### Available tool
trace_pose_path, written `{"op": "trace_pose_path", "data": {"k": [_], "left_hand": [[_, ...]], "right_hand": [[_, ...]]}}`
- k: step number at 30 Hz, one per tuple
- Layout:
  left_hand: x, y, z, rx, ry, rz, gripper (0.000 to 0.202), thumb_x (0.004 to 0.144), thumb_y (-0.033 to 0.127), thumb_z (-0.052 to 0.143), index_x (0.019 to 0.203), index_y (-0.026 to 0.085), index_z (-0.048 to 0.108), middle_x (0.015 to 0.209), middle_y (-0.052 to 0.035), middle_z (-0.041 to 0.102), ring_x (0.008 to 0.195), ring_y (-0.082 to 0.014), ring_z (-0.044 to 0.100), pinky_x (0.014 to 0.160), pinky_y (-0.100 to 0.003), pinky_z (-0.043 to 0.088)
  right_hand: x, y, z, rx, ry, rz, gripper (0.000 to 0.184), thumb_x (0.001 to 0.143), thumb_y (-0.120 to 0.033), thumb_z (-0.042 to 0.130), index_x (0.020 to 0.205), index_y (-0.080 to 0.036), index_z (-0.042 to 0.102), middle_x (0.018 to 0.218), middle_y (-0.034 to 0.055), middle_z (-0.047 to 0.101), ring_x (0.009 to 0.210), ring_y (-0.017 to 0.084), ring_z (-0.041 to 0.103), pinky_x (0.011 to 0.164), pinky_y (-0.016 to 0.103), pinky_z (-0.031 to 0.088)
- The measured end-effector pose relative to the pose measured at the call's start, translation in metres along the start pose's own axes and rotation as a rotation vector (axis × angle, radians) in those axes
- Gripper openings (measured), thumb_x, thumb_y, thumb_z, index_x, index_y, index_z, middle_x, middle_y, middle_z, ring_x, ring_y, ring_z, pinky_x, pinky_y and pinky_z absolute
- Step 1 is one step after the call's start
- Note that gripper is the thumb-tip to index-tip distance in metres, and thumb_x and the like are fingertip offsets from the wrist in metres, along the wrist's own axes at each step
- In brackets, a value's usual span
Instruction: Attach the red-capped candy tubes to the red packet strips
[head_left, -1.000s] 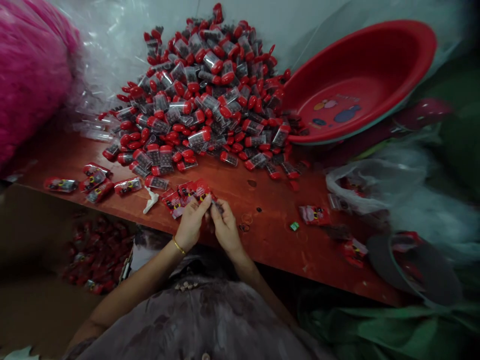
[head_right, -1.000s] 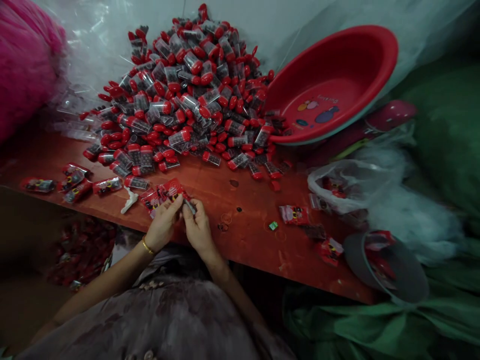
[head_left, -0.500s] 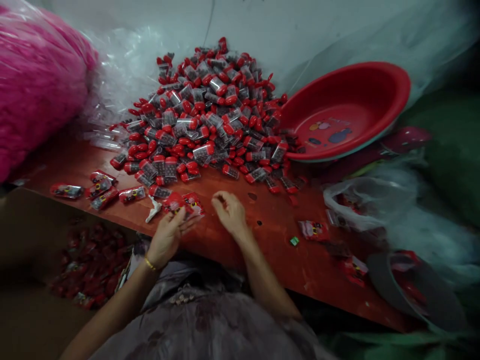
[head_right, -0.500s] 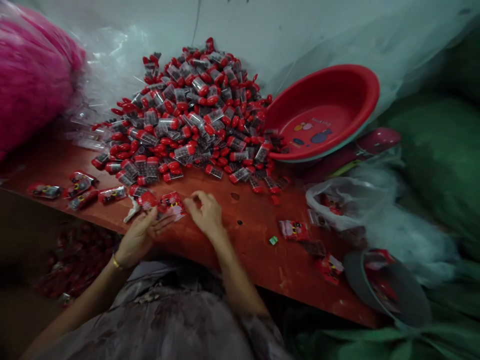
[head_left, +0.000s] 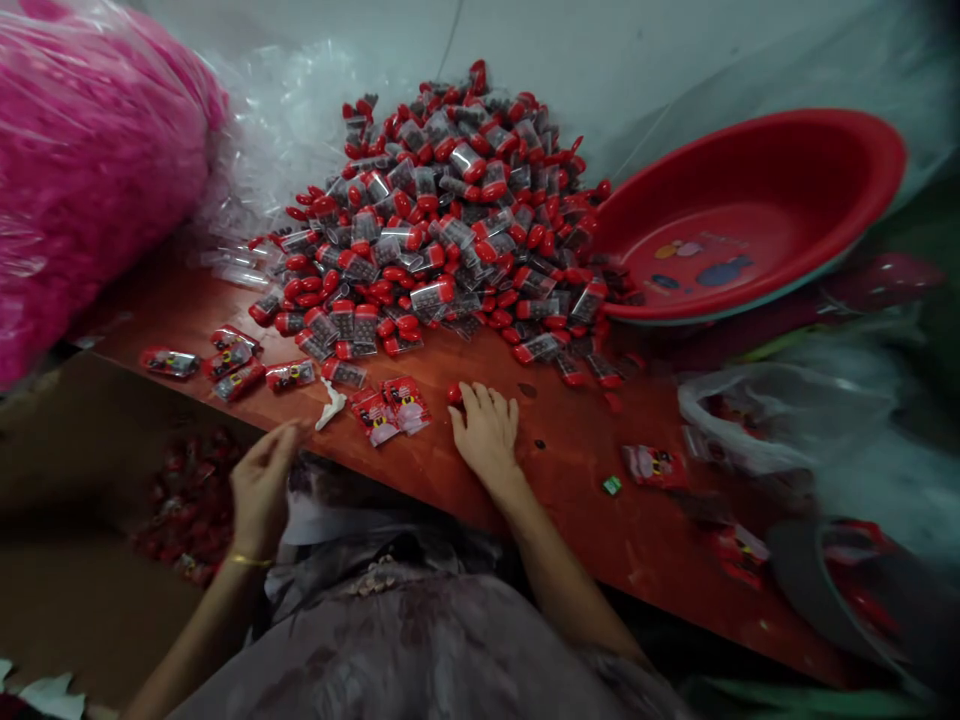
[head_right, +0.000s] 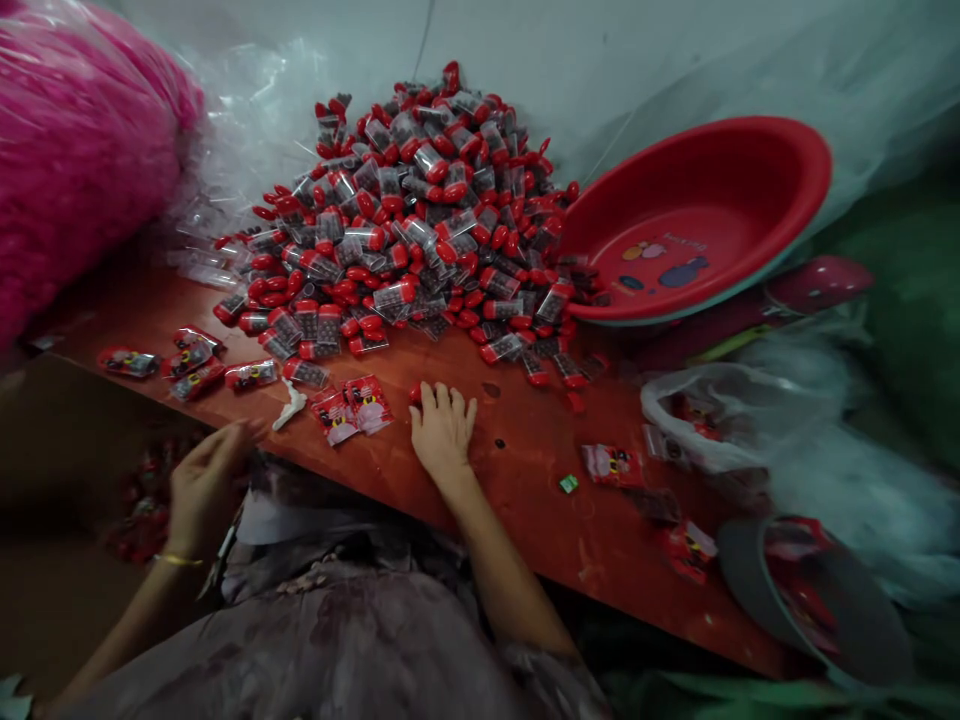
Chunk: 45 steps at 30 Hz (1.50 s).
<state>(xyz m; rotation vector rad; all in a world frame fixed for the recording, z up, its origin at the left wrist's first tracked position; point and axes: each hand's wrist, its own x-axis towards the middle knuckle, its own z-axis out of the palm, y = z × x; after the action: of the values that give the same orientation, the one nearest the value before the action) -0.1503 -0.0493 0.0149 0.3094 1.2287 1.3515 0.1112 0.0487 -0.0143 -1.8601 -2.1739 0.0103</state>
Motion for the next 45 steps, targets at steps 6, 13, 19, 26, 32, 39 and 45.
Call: {"op": "trace_pose_path", "data": {"k": [6, 13, 19, 26, 32, 39, 45], "left_hand": [[0.050, -0.028, 0.096, 1.144, -0.143, 0.777, 0.027, 0.074, 0.026, 0.066, 0.101, 0.026, 0.071, 0.133, -0.0106, 0.055, 0.134, -0.0350, 0.034, 0.111, -0.056, 0.010], [0.074, -0.038, 0.093, 1.496, -0.132, 0.936, 0.022, 0.083, 0.031, 0.055, 0.093, 0.028, 0.074, 0.123, -0.0101, 0.063, 0.131, -0.0362, 0.038, 0.106, -0.060, 0.019], [0.056, -0.031, 0.092, 1.471, -0.025, 1.068, 0.028, 0.087, 0.034, 0.050, 0.103, 0.027, 0.071, 0.128, -0.0106, 0.059, 0.130, -0.0345, 0.040, 0.106, -0.058, 0.023], [0.040, -0.025, 0.106, 1.010, -0.037, 0.886, 0.038, 0.079, 0.034, 0.061, 0.114, 0.020, 0.065, 0.129, -0.0117, 0.058, 0.127, -0.0313, 0.044, 0.107, -0.049, 0.028], [0.034, -0.025, 0.115, 0.229, -0.224, 0.030, 0.042, 0.058, 0.047, 0.076, 0.078, 0.011, 0.069, 0.071, -0.0050, 0.069, 0.063, -0.0146, 0.062, 0.063, -0.026, 0.051], [0.031, -0.020, 0.111, 0.089, -0.096, -0.080, 0.042, 0.041, 0.038, 0.086, 0.065, 0.012, 0.063, 0.061, 0.0006, 0.064, 0.056, -0.0090, 0.058, 0.057, -0.021, 0.050], [0.033, -0.012, 0.111, 0.056, -0.078, -0.139, 0.044, 0.042, 0.039, 0.086, 0.069, 0.014, 0.062, 0.064, -0.0004, 0.066, 0.058, -0.0109, 0.061, 0.059, -0.023, 0.051]], "right_hand": [[-0.017, -0.013, -0.003, 0.078, 0.036, -0.018, 0.049, 0.089, -0.037, 0.045, 0.129, -0.011, 0.049, 0.140, 0.0194, 0.043, 0.130, 0.033, 0.035, 0.105, 0.055, 0.025], [-0.025, -0.019, -0.006, 0.252, 0.183, -0.114, 0.030, 0.090, -0.035, 0.045, 0.107, -0.019, 0.065, 0.127, 0.0111, 0.058, 0.125, 0.029, 0.042, 0.104, 0.052, 0.026], [-0.006, -0.037, -0.012, 0.581, 0.141, 0.014, 0.038, 0.086, -0.043, 0.050, 0.108, -0.015, 0.063, 0.100, 0.0117, 0.068, 0.090, 0.022, 0.059, 0.083, 0.035, 0.045], [0.010, -0.050, -0.010, 1.099, 0.056, 0.127, 0.035, 0.085, -0.044, 0.046, 0.067, -0.018, 0.060, 0.058, -0.0019, 0.058, 0.055, 0.012, 0.050, 0.053, 0.022, 0.037], [-0.003, -0.052, -0.004, 0.962, 0.165, 0.081, 0.035, 0.088, -0.038, 0.043, 0.059, -0.019, 0.050, 0.055, -0.0027, 0.051, 0.053, 0.011, 0.045, 0.053, 0.022, 0.035], [-0.016, -0.042, -0.008, 0.788, 0.127, -0.135, 0.028, 0.092, -0.028, 0.035, 0.099, -0.017, 0.060, 0.092, 0.0069, 0.067, 0.085, 0.017, 0.061, 0.078, 0.028, 0.046], [0.006, 0.021, -0.015, 0.282, 0.041, 0.010, 0.042, 0.089, -0.037, 0.045, 0.122, -0.014, 0.054, 0.127, 0.0169, 0.055, 0.115, 0.032, 0.046, 0.096, 0.049, 0.033]]}}
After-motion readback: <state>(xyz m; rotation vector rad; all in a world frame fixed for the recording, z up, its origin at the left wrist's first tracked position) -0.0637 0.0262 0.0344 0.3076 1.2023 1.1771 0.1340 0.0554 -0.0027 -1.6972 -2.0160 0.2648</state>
